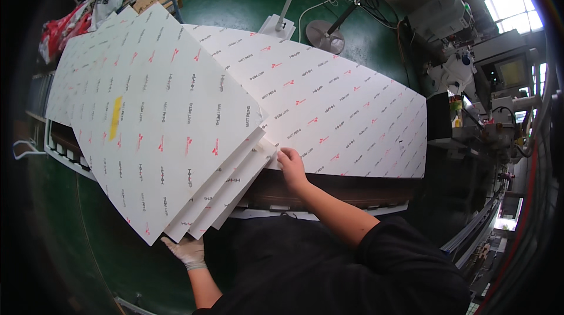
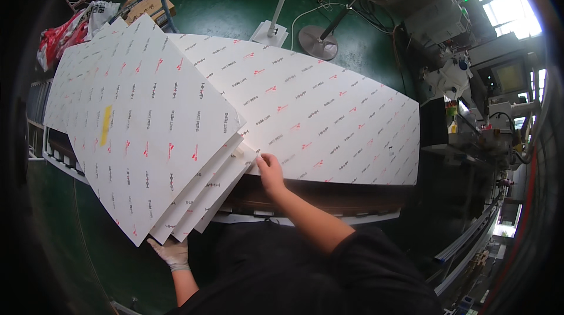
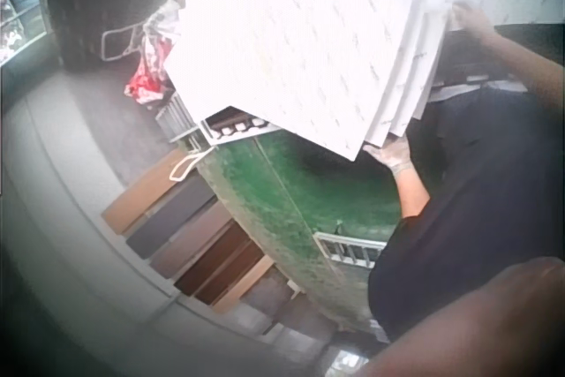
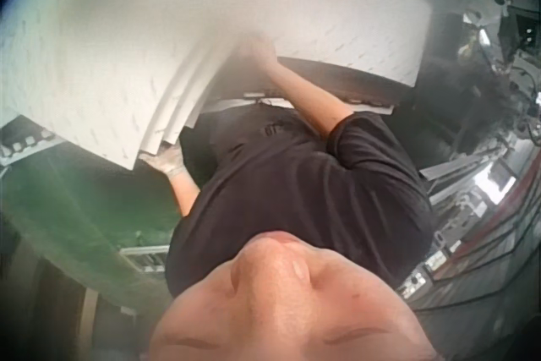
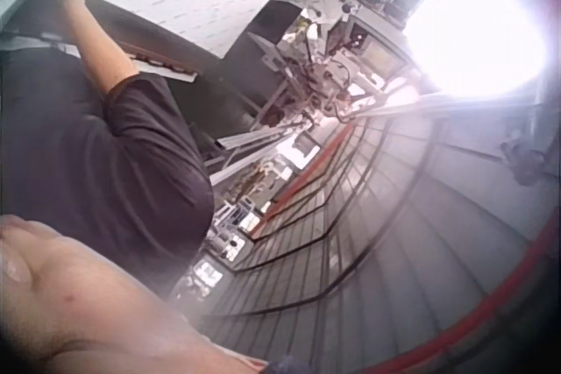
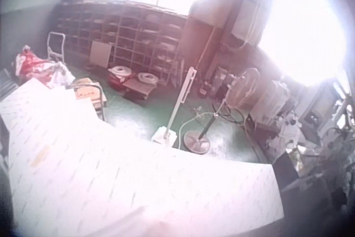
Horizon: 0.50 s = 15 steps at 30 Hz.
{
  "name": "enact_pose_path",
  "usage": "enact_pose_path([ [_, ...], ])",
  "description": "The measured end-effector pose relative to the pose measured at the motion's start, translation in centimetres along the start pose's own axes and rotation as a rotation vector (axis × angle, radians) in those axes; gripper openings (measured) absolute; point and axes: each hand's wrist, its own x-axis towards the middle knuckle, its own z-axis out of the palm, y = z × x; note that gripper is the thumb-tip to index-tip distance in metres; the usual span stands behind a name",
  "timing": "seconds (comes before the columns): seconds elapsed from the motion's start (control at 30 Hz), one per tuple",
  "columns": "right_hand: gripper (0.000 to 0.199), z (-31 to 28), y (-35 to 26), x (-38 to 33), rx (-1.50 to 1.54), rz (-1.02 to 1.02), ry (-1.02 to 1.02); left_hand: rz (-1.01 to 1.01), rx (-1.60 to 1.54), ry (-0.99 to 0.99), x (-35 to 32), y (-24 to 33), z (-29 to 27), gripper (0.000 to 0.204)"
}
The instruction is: The person picks up white boards from a stack, feeds them individually into a conveyor-fed industrial machine, and uses an air blower to clean the surface of the boards.
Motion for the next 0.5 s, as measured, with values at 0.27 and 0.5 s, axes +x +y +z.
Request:
enact_pose_path([
  [0.27,0.058,5.9,3.8,-3.9,0.486,0.549,-0.19,-0.069,0.174,-0.083,2.2,0.7,-5.4,0.075],
  [0.5,0.061,11.1,6.1,-6.7,0.841,0.525,-0.096,0.21,0.169,0.185,1.6,-1.2,-3.7,0.073],
])
